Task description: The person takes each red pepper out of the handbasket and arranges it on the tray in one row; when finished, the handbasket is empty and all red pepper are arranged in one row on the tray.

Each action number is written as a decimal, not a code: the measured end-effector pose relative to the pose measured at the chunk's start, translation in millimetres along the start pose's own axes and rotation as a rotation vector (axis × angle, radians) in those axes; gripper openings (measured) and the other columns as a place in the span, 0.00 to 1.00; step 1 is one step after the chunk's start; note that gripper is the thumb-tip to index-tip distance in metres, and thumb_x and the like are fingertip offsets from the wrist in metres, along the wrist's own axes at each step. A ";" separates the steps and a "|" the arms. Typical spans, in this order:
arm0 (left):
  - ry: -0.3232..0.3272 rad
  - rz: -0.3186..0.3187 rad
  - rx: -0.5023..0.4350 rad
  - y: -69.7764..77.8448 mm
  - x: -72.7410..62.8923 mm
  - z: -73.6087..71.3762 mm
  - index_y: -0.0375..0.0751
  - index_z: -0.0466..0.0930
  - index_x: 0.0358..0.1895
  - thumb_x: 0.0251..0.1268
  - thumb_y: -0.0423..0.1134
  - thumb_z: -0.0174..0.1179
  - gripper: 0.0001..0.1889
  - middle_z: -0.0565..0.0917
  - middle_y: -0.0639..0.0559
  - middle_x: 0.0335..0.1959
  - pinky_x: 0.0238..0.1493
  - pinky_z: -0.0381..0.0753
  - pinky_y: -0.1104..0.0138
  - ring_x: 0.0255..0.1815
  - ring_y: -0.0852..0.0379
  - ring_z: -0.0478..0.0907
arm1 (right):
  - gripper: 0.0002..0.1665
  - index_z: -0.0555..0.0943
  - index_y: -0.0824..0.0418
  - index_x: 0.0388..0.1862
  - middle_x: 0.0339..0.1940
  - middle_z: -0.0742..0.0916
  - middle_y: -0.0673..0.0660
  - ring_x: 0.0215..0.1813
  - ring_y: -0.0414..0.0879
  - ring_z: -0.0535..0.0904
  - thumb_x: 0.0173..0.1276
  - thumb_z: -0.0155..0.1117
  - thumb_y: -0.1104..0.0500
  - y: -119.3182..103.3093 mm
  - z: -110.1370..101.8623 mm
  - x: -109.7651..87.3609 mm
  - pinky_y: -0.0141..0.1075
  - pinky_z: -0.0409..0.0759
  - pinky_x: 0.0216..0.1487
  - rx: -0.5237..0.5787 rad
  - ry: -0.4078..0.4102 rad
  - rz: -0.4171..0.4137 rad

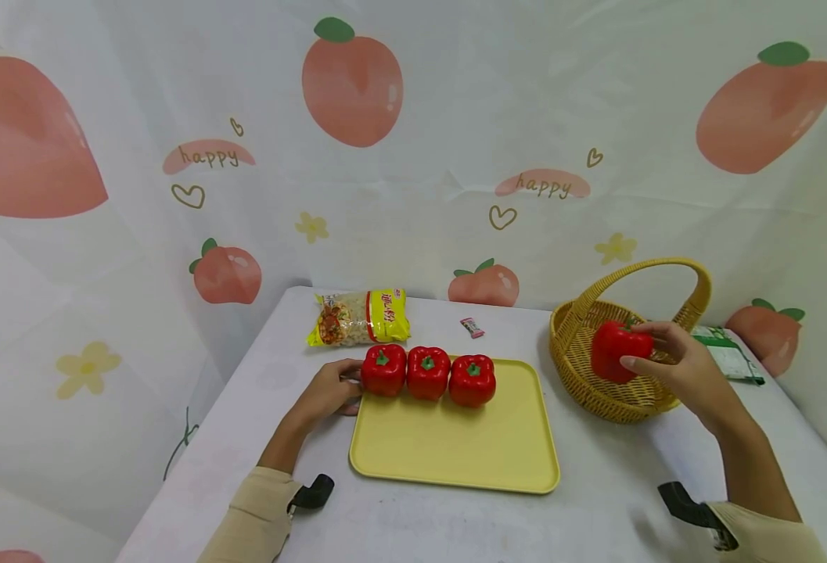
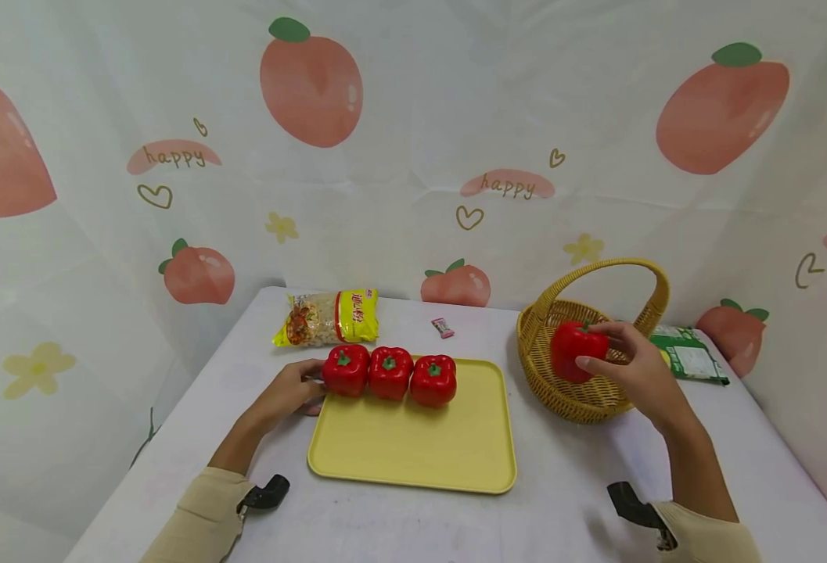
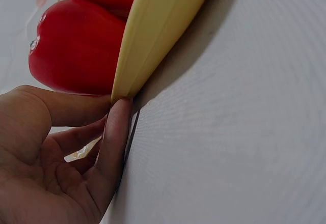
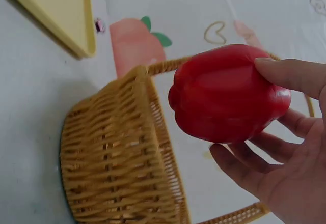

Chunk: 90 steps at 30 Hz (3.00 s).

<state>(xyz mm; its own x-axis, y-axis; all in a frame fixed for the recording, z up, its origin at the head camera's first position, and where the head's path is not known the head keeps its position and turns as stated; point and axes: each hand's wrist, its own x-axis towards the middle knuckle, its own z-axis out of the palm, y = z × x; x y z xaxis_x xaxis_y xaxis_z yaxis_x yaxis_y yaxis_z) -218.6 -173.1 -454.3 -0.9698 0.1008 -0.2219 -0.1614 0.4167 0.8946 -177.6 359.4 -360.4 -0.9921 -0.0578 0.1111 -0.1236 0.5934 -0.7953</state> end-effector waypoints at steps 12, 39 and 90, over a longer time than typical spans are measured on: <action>-0.002 -0.002 -0.005 -0.8 1.1 -0.1 0.37 0.77 0.71 0.66 0.31 0.59 0.28 0.82 0.39 0.64 0.39 0.93 0.63 0.49 0.52 0.85 | 0.38 0.67 0.58 0.78 0.69 0.74 0.46 0.57 0.30 0.78 0.73 0.71 0.61 -23.3 21.7 -10.3 0.27 0.88 0.47 0.066 0.003 -0.123; -0.008 -0.002 -0.001 -0.4 2.5 -0.8 0.36 0.77 0.72 0.66 0.31 0.59 0.28 0.83 0.40 0.61 0.40 0.93 0.63 0.49 0.52 0.85 | 0.41 0.71 0.61 0.77 0.71 0.77 0.62 0.65 0.28 0.72 0.66 0.75 0.67 -31.2 68.0 -11.5 0.22 0.84 0.54 0.102 -0.044 -0.271; -0.011 -0.001 -0.011 -2.1 1.8 -0.6 0.37 0.78 0.71 0.66 0.31 0.60 0.28 0.82 0.38 0.63 0.38 0.93 0.62 0.47 0.52 0.86 | 0.39 0.75 0.62 0.73 0.70 0.81 0.65 0.63 0.64 0.81 0.65 0.79 0.61 -12.9 116.9 -1.1 0.34 0.88 0.56 0.090 -0.145 -0.218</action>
<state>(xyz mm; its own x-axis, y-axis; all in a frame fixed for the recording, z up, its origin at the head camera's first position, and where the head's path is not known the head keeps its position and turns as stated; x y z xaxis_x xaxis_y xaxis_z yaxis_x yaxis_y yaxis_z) -220.1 -174.4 -456.4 -0.9677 0.1100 -0.2268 -0.1643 0.4070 0.8985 -177.2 258.0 -419.9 -0.9335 -0.2944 0.2044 -0.3296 0.4807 -0.8126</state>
